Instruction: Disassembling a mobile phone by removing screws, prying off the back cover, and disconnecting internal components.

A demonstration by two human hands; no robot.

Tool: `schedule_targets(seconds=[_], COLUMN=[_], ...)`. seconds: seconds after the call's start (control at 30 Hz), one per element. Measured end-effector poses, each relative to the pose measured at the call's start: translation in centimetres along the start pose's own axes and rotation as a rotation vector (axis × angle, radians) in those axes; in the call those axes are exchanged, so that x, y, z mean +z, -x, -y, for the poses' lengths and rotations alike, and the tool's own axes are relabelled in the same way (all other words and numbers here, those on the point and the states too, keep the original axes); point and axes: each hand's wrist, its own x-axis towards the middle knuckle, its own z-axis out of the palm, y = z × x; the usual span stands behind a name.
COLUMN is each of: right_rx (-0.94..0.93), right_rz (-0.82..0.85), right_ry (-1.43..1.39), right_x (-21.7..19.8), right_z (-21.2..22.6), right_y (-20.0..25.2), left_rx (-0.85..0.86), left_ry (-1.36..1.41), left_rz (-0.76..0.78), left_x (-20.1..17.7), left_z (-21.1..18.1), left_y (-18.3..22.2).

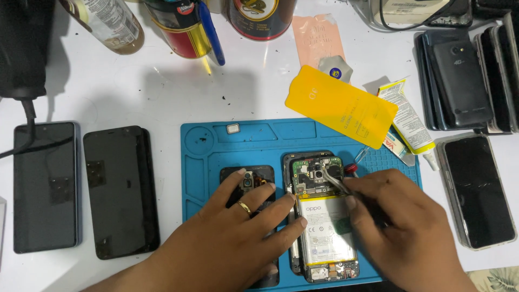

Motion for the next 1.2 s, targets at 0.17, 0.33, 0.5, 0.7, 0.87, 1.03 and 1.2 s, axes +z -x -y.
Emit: schedule_targets(seconds=[0.17, 0.33, 0.5, 0.7, 0.87, 1.03, 1.2], right_rx=[0.07, 0.079, 0.139, 0.181, 0.142, -0.02, -0.037], right_rz=[0.054, 0.067, 0.071, 0.072, 0.066, -0.014, -0.076], right_ry=[-0.031, -0.017, -0.011, 0.017, 0.045, 0.139, 0.163], right_x=[-0.4, 0.0, 0.1, 0.2, 0.3, 1.0, 1.4], right_z=[0.1, 0.4, 0.8, 1.2, 1.3, 1.7, 2.1], right_y=[-0.4, -0.7, -1.0, -0.9, -0.4, 0.2, 0.6], left_rx=[-0.002, 0.0, -0.003, -0.006, -0.007, -0.007, -0.009], left_ry=[0.029, 0.016, 0.022, 0.014, 0.035, 0.029, 0.035], left_rz=[0.028, 0.026, 0.02, 0.009, 0.015, 0.016, 0.016], left_x=[0.0, -0.1, 0.0, 0.0, 0.0, 0.0, -0.1], left_z=[0.0, 0.1, 0.0, 0.0, 0.1, 0.0, 0.0], left_y=[0.0, 0.0, 0.1, 0.1, 0.1, 0.1, 0.1])
